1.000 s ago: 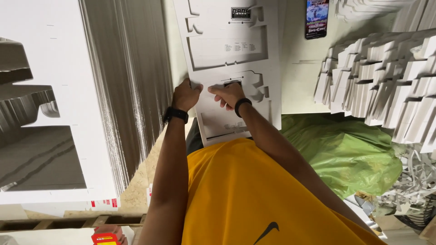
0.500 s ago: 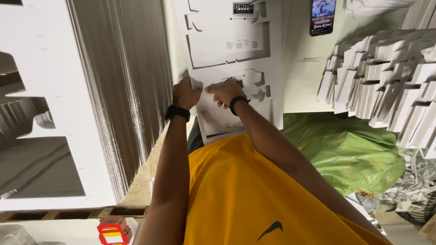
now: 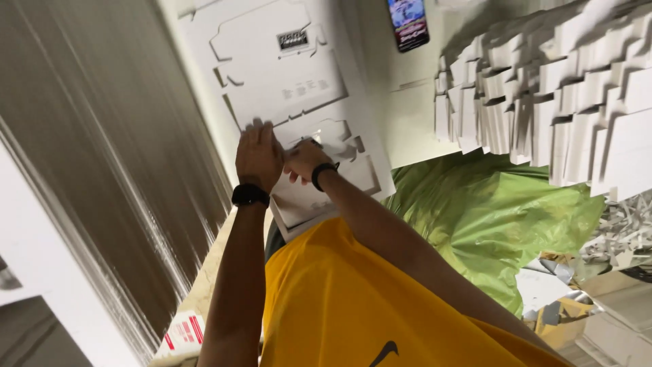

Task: Manually punching out pre-cut shapes from cardboard sheets and stacking the processed items.

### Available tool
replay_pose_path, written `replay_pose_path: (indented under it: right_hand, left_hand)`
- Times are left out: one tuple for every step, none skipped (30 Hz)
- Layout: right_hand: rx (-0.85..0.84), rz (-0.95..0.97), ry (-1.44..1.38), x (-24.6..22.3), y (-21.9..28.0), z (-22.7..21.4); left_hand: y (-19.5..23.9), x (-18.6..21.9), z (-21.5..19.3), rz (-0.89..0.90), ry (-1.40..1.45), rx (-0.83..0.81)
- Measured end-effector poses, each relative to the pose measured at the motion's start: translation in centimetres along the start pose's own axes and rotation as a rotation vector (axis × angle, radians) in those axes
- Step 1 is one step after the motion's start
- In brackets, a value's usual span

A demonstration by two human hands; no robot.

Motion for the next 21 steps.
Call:
replay_pose_path:
  right_hand:
    - [-0.028, 0.009, 0.008, 0.0, 0.3, 0.2]
    - [-0.018, 0.005, -0.001, -0.4, 0.5, -0.4]
    - [-0.021, 0.003, -0.066, -0.5, 1.0, -0.5]
    - [-0.023, 0.001, -0.13, -0.6, 1.5, -0.6]
    - [-0.016, -0.001, -0.135, -0.4, 1.6, -0.8]
    - [-0.015, -0.026, -0.152, -0.5, 1.6, -0.9]
    - [-0.018, -0.048, -0.17, -0.4, 1.8, -0.8]
    - [-0.015, -0.047, -0.175, -0.8, 2.5, -1.1]
    - [-0.017, -0.054, -0.139, -1.3, 3.1, -1.5]
    - [-0.019, -0.061, -0.104, -1.8, 3.7, -1.8]
    - [-0.018, -0.063, -0.106, -1.7, 3.5, -1.6]
    - [-0.017, -0.053, -0.1, -1.5, 3.2, -1.3]
    - [-0.011, -0.045, -0.092, -1.4, 2.9, -1.4]
    - [-0.005, -0.049, -0.092, -1.6, 2.5, -1.4]
    - [-0.003, -0.029, -0.068, -1.5, 2.3, -1.3]
    - [-0.001, -0.01, -0.045, -1.3, 2.1, -1.2]
    - [0.0, -0.007, -0.043, -1.4, 2.3, -1.3]
    - [0.0, -0.008, -0.021, -1.6, 2.4, -1.4]
    - [0.0, -0.013, 0.003, -2.0, 2.4, -1.6]
    - [0.003, -0.015, 0.005, -2.1, 2.4, -1.6]
    - [0.002, -0.007, 0.016, -2.1, 2.5, -1.6]
  left_hand:
    - [0.2, -0.3, 0.5, 0.107, -0.063, 0.084]
    - [-1.0, 0.0, -0.2, 0.12, -0.067, 0.085]
    - [-1.6, -0.1, -0.4, 0.04, -0.107, -0.01]
    - [-2.1, -0.3, -0.5, -0.041, -0.148, -0.103]
    - [-2.8, -0.7, 0.1, -0.032, -0.149, -0.102]
    - [-3.6, -1.4, 1.1, -0.069, -0.162, -0.185]
    - [-4.0, -2.2, 2.0, -0.11, -0.175, -0.273]
    - [-4.2, -1.8, 1.8, -0.104, -0.177, -0.275]
    - [-4.4, -1.6, 1.7, -0.135, -0.188, -0.328]
    - [-4.7, -1.5, 1.6, -0.165, -0.2, -0.38]
    - [-4.3, -1.4, 1.8, -0.164, -0.202, -0.38]
    - [-4.0, -1.3, 1.9, -0.172, -0.1, -0.346]
    - [-4.0, -1.1, 1.9, -0.177, 0.003, -0.307]
    - [-3.8, -1.9, 2.9, -0.172, 0.003, -0.302]
    - [-3.6, -2.5, 3.6, -0.144, 0.066, -0.197]
    - [-3.3, -3.1, 4.2, -0.117, 0.129, -0.093]
    - [-3.1, -3.3, 4.7, -0.116, 0.132, -0.093]
    - [-2.9, -3.4, 4.6, -0.079, 0.163, -0.008]
    - [-2.9, -3.5, 4.5, -0.042, 0.191, 0.081]
    - [-2.9, -3.5, 4.5, -0.04, 0.192, 0.085]
    - [-2.6, -3.3, 4.2, 0.001, 0.228, 0.151]
Point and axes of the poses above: each hand's wrist, its own y-axis away from the middle knuckle, its own z-axis out of the palm, x = y × z, the point moved 5 cm from there along -y, towards the middle knuckle, and after that the axes turned 5 degrees about y, right-handed, at the moved point
